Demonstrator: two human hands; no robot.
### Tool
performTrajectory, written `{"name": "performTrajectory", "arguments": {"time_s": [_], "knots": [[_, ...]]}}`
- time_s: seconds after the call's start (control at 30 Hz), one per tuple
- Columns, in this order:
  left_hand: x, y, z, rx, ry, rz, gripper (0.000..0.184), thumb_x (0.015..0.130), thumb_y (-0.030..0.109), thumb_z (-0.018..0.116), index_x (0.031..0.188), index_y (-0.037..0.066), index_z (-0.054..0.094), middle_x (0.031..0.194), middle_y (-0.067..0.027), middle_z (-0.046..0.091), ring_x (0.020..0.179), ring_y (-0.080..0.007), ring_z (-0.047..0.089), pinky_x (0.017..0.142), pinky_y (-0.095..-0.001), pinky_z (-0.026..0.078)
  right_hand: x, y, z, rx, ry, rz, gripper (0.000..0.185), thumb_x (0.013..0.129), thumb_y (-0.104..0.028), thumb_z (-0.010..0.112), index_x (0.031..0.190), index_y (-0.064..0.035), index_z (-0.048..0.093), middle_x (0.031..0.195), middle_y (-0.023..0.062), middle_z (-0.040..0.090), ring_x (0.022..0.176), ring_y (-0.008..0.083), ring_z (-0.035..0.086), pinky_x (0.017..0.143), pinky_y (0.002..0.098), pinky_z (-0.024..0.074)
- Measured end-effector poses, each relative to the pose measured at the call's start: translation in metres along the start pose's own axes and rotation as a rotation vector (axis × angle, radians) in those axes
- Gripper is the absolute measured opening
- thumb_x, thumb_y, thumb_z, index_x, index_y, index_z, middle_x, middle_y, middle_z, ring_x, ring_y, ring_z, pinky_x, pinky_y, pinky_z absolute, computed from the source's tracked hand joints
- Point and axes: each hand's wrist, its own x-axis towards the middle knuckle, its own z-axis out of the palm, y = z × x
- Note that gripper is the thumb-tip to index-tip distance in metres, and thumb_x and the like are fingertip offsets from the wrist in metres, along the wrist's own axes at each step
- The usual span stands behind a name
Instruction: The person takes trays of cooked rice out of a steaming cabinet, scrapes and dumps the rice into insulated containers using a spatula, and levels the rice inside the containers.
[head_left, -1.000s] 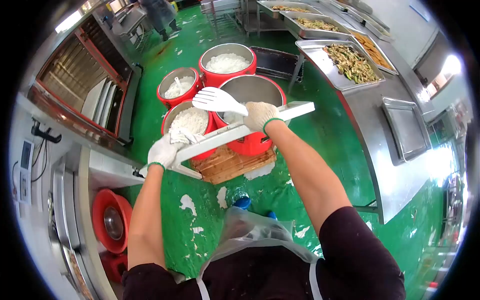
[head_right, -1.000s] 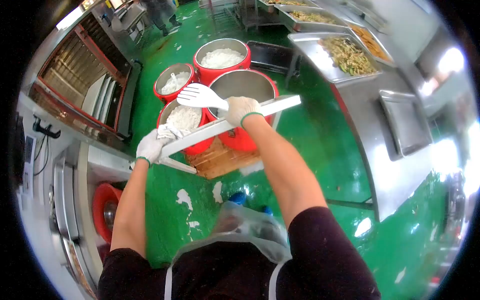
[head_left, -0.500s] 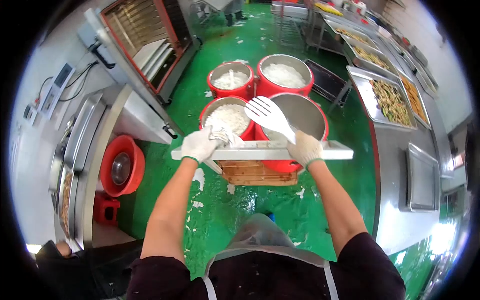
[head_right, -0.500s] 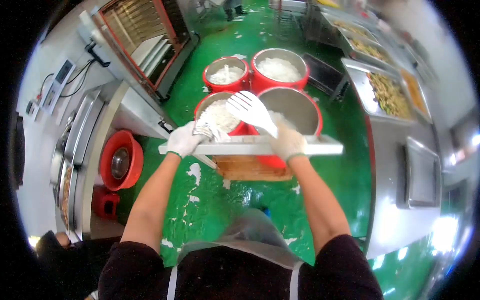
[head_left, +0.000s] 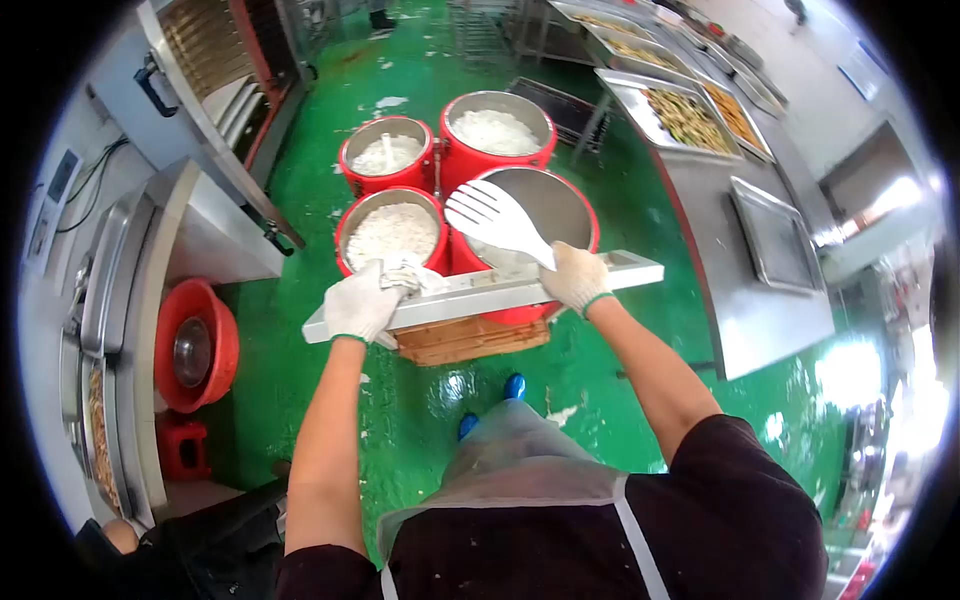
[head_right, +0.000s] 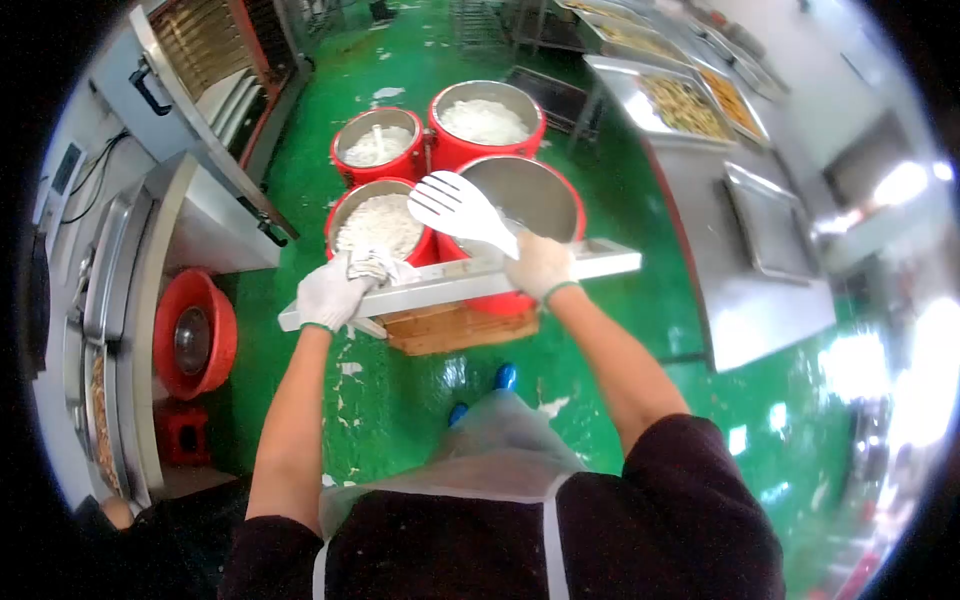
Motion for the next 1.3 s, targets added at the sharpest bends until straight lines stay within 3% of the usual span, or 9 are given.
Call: {"name": "performTrajectory", "arguments": {"time_s": [0.17,0.2,0.3,0.47,0.73,0.93,1.03,1.2,1.3], "knots": [[-0.055,-0.019,0.004,-0.002,0.069,0.031,0.042,0.076,0.052,0.059,0.096,0.016,0.065,0.087,-0.0158,0.07,0.083,-0.0336,0.068,0.074,-0.0444,0.053,-0.064,-0.005,0.013,0.039,0.021,-0.009,0.036,0.084,-0.035,0.056,0.101,-0.0041,0.065,0.092,0.025,0.068,0.088,0.0413,0.067,0.082,0.0498,0.0513],[-0.064,-0.024,0.003,-0.032,-0.013,-0.002,0.047,0.076,0.055,0.061,0.105,0.018,0.064,0.097,-0.0154,0.07,0.089,-0.0351,0.067,0.077,-0.044,0.052,-0.076,-0.006,0.017,0.05,0.006,-0.011,0.038,0.084,-0.036,0.056,0.103,-0.0047,0.064,0.091,0.0255,0.068,0.088,0.0418,0.066,0.082,0.05,0.0511],[-0.101,-0.031,0.003,-0.052,-0.005,-0.006,0.048,0.077,0.056,0.06,0.107,0.018,0.063,0.098,-0.0151,0.07,0.09,-0.0357,0.066,0.077,-0.0443,0.052,-0.116,-0.009,0.02,0.072,0.012,-0.037,0.04,0.084,-0.039,0.057,0.102,-0.0044,0.065,0.09,0.0252,0.068,0.087,0.0415,0.066,0.081,0.0499,0.0512],[-0.168,-0.054,0.011,0.09,0.004,-0.022,0.05,0.078,0.057,0.06,0.108,0.017,0.064,0.1,-0.0152,0.07,0.09,-0.0352,0.066,0.078,-0.0448,0.052,-0.185,-0.002,0.043,0.075,0.005,-0.093,0.049,0.085,-0.053,0.058,0.1,-0.0071,0.064,0.088,0.0237,0.069,0.083,0.0407,0.067,0.077,0.0492,0.0517],[-0.294,-0.088,0.014,0.034,0.07,-0.017,0.053,0.079,0.059,0.058,0.106,0.014,0.064,0.098,-0.0159,0.07,0.089,-0.0356,0.067,0.079,-0.0462,0.052,-0.318,-0.033,0.063,0.099,0.017,-0.1,0.046,0.087,-0.05,0.056,0.1,-0.0056,0.064,0.082,0.0242,0.068,0.076,0.0402,0.068,0.073,0.0499,0.053],[-0.41,-0.107,0.004,0.057,0.074,-0.004,0.057,0.079,0.059,0.059,0.113,0.013,0.061,0.099,-0.0197,0.069,0.092,-0.0381,0.065,0.08,-0.0478,0.051,-0.441,-0.046,0.055,0.132,0.058,-0.143,0.049,0.084,-0.052,0.06,0.099,-0.0057,0.061,0.08,0.0227,0.068,0.076,0.0398,0.067,0.072,0.05,0.052],[-0.465,-0.13,0.009,-0.049,0.094,0.045,0.053,0.078,0.048,0.064,0.116,0.011,0.062,0.103,-0.0211,0.068,0.097,-0.04,0.064,0.083,-0.0465,0.049,-0.502,-0.056,0.061,0.141,0.054,-0.1,0.048,0.084,-0.052,0.06,0.097,-0.0057,0.061,0.077,0.0211,0.068,0.075,0.0388,0.068,0.072,0.05,0.052],[-0.552,-0.151,0.01,-0.14,0.074,0.02,0.047,0.076,0.042,0.07,0.113,0.013,0.063,0.097,-0.0175,0.069,0.091,-0.0373,0.066,0.079,-0.0457,0.051,-0.589,-0.076,0.086,0.07,0.176,-0.163,0.043,0.082,-0.048,0.064,0.088,-0.0054,0.062,0.068,0.0183,0.065,0.062,0.0361,0.066,0.057,0.0467,0.0527],[-0.605,-0.167,0.017,-0.111,0.059,0.017,0.048,0.077,0.04,0.068,0.114,0.011,0.063,0.101,-0.0175,0.069,0.094,-0.0365,0.066,0.081,-0.0433,0.051,-0.646,-0.078,0.1,0.099,0.178,-0.155,0.043,0.083,-0.048,0.063,0.088,-0.005,0.062,0.067,0.0182,0.065,0.063,0.0362,0.067,0.058,0.0473,0.0529]]}}
